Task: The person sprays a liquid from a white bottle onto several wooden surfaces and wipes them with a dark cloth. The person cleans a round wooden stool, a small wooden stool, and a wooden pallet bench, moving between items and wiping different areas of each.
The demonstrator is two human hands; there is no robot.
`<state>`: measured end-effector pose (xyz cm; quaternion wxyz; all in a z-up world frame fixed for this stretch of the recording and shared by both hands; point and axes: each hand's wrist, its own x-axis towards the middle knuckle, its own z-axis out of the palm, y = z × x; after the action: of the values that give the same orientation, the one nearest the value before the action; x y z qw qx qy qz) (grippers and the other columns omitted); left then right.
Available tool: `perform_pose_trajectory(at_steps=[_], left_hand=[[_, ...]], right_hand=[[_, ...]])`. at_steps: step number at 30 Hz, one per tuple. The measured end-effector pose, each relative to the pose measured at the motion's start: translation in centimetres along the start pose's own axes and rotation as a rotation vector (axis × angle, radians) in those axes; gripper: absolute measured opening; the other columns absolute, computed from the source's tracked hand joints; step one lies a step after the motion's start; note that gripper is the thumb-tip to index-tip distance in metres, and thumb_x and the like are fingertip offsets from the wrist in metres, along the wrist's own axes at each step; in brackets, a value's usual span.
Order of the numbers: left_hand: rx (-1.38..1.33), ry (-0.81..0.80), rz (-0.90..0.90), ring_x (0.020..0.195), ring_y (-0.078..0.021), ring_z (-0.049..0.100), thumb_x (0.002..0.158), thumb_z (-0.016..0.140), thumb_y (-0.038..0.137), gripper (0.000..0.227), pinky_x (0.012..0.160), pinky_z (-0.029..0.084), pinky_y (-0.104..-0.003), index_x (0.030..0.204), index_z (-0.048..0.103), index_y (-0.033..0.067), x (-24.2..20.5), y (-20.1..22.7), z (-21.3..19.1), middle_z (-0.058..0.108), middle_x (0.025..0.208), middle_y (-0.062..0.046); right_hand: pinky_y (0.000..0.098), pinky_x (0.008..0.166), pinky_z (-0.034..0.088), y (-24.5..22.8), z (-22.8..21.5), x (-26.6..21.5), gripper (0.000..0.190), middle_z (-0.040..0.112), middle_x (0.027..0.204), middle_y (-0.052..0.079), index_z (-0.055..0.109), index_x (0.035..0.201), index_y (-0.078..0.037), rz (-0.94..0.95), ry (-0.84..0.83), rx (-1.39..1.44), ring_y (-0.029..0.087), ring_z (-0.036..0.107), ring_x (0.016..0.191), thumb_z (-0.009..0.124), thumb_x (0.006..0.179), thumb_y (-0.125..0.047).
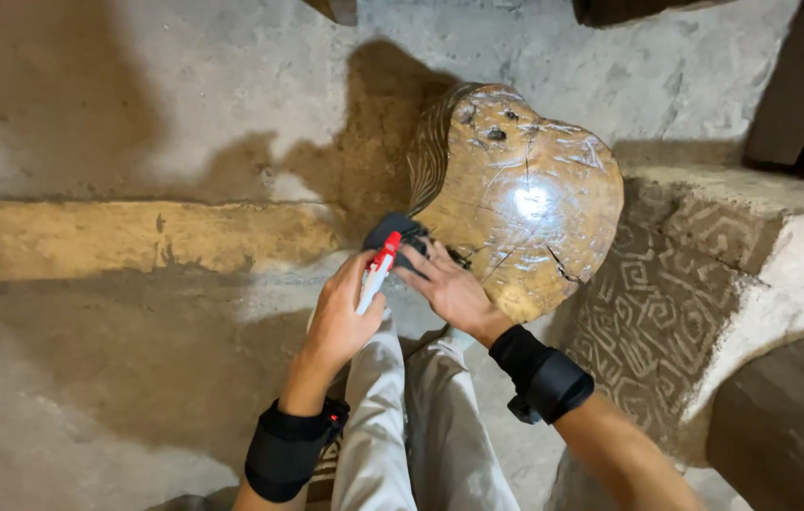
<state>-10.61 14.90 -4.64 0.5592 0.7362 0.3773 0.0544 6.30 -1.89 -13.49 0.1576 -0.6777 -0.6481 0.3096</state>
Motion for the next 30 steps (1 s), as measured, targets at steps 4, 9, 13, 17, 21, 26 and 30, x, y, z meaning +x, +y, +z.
perform_pose_trajectory(at_steps=[4,9,13,17,21,26,30], left_hand=[[-0.022,0.004,0.020,0.110,-0.0466,0.063,0.079,0.063,0.000,0.049,0.094,0.051,-0.048,0.127,0.057,-0.0009,-1.4,0.8,0.8,0.066,0.116,-0.026],[-0.026,0.004,-0.069,0.109,-0.0443,0.064,0.081,0.066,0.003,0.046,0.091,0.052,-0.046,0.126,0.056,0.0003,-3.7,1.4,1.5,0.067,0.116,-0.024],[0.006,0.021,-0.077,0.109,-0.0444,0.064,0.081,0.064,0.001,0.047,0.090,0.051,-0.046,0.127,0.057,0.0014,-5.1,2.9,2.2,0.067,0.117,-0.023],[-0.036,0.018,0.003,0.110,-0.0434,0.065,0.082,0.064,0.002,0.047,0.092,0.053,-0.045,0.128,0.057,0.0011,-6.1,3.6,3.9,0.068,0.118,-0.023],[-0.012,0.055,0.022,0.109,-0.0453,0.063,0.079,0.065,0.000,0.049,0.091,0.050,-0.048,0.126,0.057,0.0001,-7.8,4.8,5.7,0.067,0.117,-0.024],[-0.052,0.059,-0.009,0.108,-0.0427,0.066,0.080,0.062,0.000,0.048,0.090,0.053,-0.045,0.128,0.058,0.0021,-8.8,6.7,5.5,0.069,0.115,-0.022],[-0.008,0.046,0.008,0.110,-0.0437,0.065,0.081,0.063,0.000,0.049,0.091,0.052,-0.045,0.129,0.057,0.0014,-8.5,5.5,6.1,0.068,0.118,-0.023]], right_hand=[[0.0585,0.121,0.029,0.5,-4.0,1.5,0.062,0.042,0.157,0.014,0.053,0.146,-0.015,-0.163,-0.076,-0.154,0.041,0.040,0.144,0.059,0.085,-0.006],[0.0486,0.119,0.037,4.2,-7.4,-4.2,0.068,0.046,0.155,0.021,0.053,0.144,-0.014,0.175,0.103,-0.096,0.046,0.046,0.140,0.065,0.078,-0.003],[0.0475,0.120,0.039,7.5,-6.9,-13.5,0.063,0.047,0.152,0.024,0.054,0.143,-0.015,0.436,0.294,-0.152,0.047,0.048,0.140,0.065,0.081,-0.002],[0.0541,0.119,0.033,8.2,-3.8,-16.1,0.061,0.040,0.155,0.032,0.050,0.150,-0.007,0.517,0.324,-0.195,0.053,0.045,0.137,0.060,0.090,-0.001],[0.0503,0.117,0.037,2.9,-3.7,-8.2,0.056,0.041,0.156,0.025,0.053,0.144,-0.012,0.263,0.130,-0.091,0.050,0.043,0.138,0.061,0.088,-0.009],[0.0519,0.117,0.036,0.0,-2.7,-3.7,0.056,0.044,0.156,0.022,0.056,0.143,-0.014,0.063,0.095,-0.172,0.046,0.044,0.137,0.058,0.088,-0.008],[0.0521,0.118,0.033,2.7,-3.2,-8.9,0.037,0.050,0.146,0.022,0.061,0.129,-0.010,0.119,0.151,-0.098,0.047,0.045,0.134,0.058,0.093,-0.017]])
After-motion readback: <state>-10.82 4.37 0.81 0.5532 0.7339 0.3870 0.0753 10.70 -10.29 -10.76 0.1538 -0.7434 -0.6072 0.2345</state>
